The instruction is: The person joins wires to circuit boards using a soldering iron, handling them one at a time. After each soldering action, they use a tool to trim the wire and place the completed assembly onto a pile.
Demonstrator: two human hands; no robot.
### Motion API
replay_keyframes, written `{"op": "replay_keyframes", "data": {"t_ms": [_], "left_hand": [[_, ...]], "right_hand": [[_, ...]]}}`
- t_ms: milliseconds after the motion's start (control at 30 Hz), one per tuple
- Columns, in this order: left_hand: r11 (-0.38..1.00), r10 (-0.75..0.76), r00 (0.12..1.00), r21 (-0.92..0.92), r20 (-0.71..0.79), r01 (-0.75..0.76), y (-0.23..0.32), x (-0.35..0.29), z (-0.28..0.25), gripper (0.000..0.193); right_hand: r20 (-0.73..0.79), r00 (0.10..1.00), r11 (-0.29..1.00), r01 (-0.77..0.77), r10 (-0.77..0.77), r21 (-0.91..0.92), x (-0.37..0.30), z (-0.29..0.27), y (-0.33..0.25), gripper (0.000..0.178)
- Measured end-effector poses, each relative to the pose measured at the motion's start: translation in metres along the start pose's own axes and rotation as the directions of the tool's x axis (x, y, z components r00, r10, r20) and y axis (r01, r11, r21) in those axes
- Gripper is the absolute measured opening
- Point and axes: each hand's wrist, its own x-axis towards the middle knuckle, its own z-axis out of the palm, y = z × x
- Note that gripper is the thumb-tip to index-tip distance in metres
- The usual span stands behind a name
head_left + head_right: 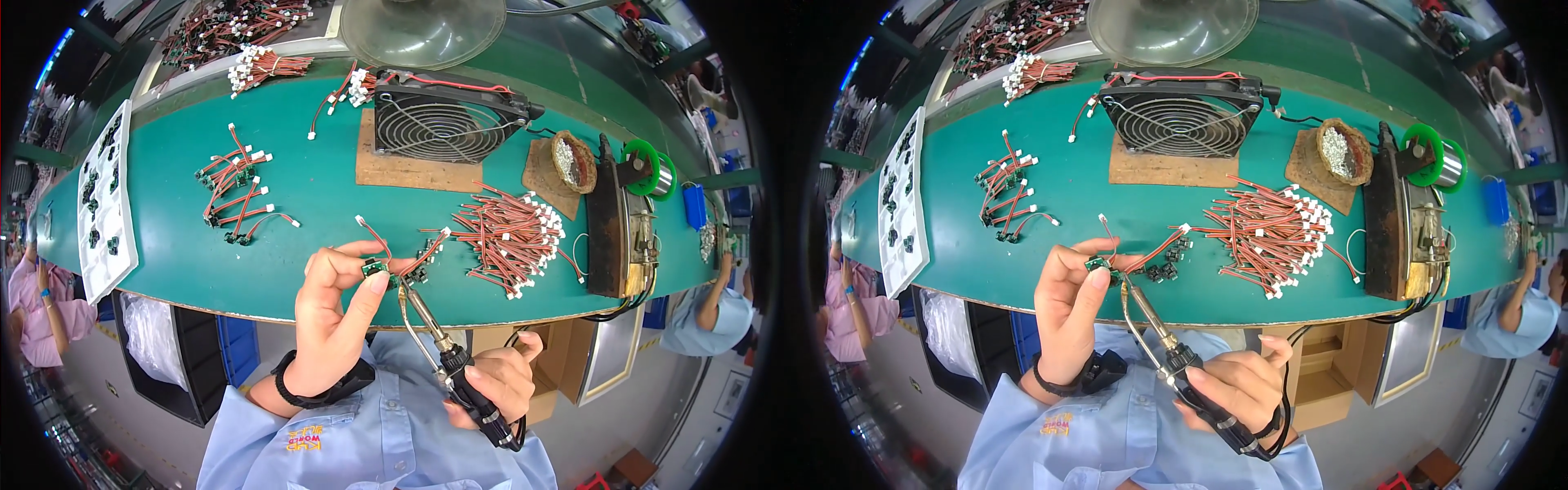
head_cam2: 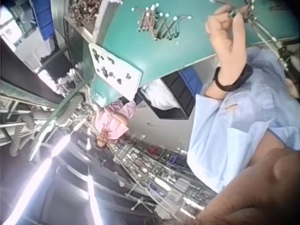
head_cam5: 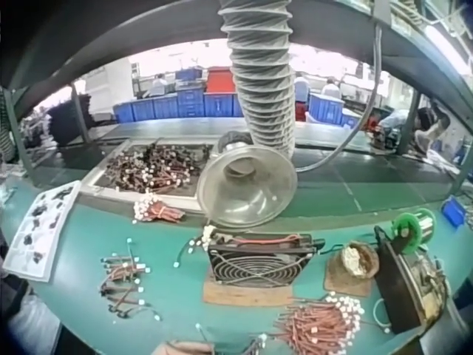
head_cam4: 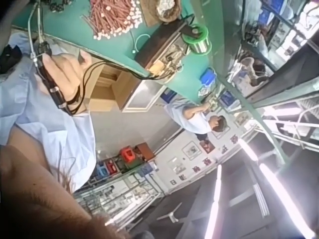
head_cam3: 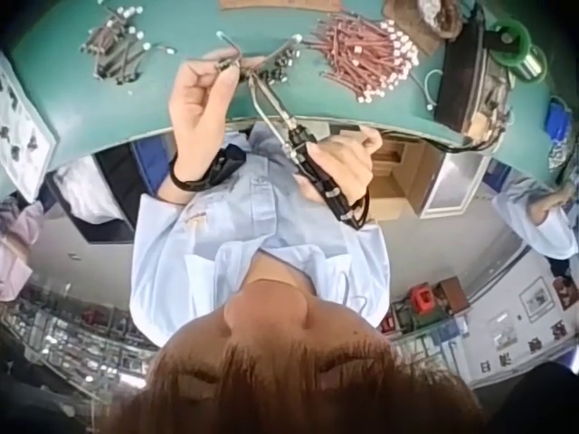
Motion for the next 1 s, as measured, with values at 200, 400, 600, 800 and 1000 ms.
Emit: {"op": "replay_keyframes", "data": {"t_ms": [200, 400, 600, 800, 1000], "left_hand": [[0.997, -0.065, 0.993, -0.047, -0.103, 0.06, 0.003, -0.001, 0.006, 0.011], [0.997, -0.074, 0.992, -0.015, -0.101, 0.073, 0.005, -0.001, 0.007, 0.012], [0.998, -0.052, 0.995, 0.022, -0.09, 0.054, 0.005, -0.003, 0.008, 0.013], [0.998, -0.043, 0.994, 0.035, -0.098, 0.046, 0.005, -0.004, 0.009, 0.014], [0.995, 0.031, 0.999, 0.091, 0.007, -0.032, 0.002, -0.004, 0.003, 0.008]], "right_hand": [[0.009, 1.0, 1.0, 0.002, -0.001, -0.011, -0.001, 0.001, 0.0, 0.041], [-0.005, 1.0, 1.0, 0.012, -0.012, 0.007, -0.002, 0.001, 0.002, 0.042], [-0.001, 1.0, 1.0, 0.019, -0.019, 0.01, -0.003, 0.0, 0.003, 0.041], [-0.01, 1.0, 0.999, 0.015, -0.015, 0.034, -0.003, -0.001, 0.004, 0.042], [-0.013, 1.0, 0.999, 0.017, -0.017, 0.039, -0.004, 0.0, 0.003, 0.044]]}}
